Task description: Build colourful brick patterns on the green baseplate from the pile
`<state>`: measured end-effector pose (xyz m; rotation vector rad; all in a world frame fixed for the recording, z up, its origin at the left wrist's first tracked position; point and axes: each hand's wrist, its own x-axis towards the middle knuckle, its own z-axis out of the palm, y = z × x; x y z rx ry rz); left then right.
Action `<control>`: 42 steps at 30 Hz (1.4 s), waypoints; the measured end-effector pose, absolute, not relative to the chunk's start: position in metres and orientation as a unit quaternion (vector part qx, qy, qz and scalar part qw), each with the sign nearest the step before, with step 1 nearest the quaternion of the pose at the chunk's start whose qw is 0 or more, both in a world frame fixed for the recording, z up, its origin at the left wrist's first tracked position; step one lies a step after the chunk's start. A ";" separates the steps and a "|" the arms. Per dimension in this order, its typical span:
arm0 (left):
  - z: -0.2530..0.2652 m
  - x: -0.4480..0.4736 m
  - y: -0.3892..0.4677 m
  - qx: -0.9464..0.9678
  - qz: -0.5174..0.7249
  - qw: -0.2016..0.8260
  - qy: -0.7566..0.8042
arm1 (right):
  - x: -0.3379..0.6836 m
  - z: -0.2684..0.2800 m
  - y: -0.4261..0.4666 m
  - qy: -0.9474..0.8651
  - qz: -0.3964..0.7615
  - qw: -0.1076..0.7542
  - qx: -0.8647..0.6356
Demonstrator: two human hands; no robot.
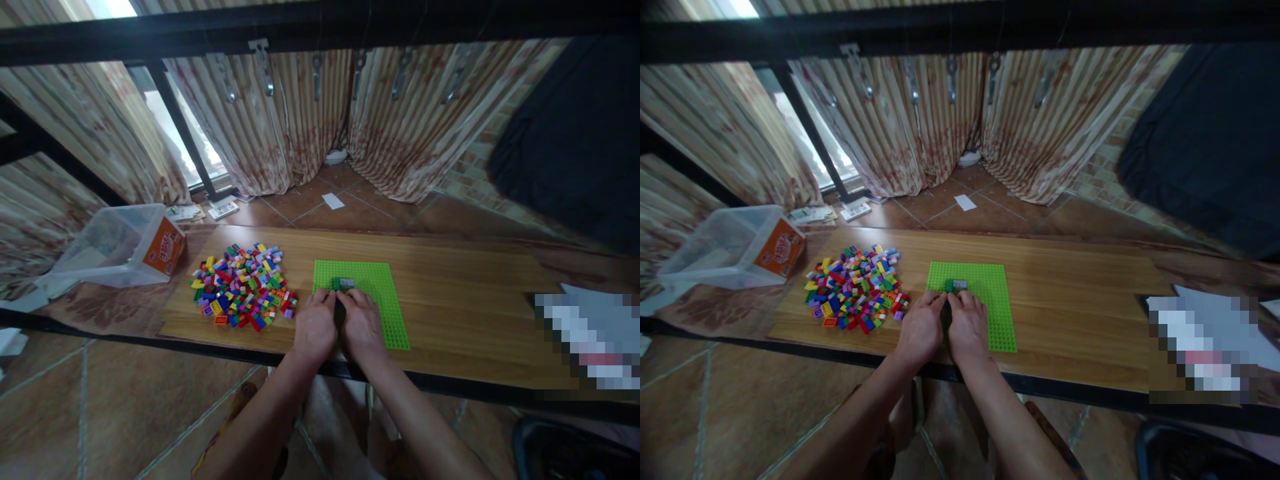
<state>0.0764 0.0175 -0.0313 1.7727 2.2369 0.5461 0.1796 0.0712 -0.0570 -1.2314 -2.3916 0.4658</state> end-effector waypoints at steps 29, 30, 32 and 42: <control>-0.022 0.079 0.025 0.610 0.092 0.116 0.779 | 0.182 -0.057 0.079 -0.861 0.175 0.218 -0.425; -0.021 0.079 0.025 0.612 0.087 0.117 0.778 | 0.182 -0.056 0.078 -0.861 0.171 0.216 -0.428; -0.019 0.078 0.027 0.616 0.083 0.120 0.774 | 0.181 -0.055 0.077 -0.861 0.162 0.207 -0.435; -0.028 0.075 0.021 0.600 0.203 0.122 0.764 | 0.184 -0.058 0.078 -0.848 0.205 0.250 -0.419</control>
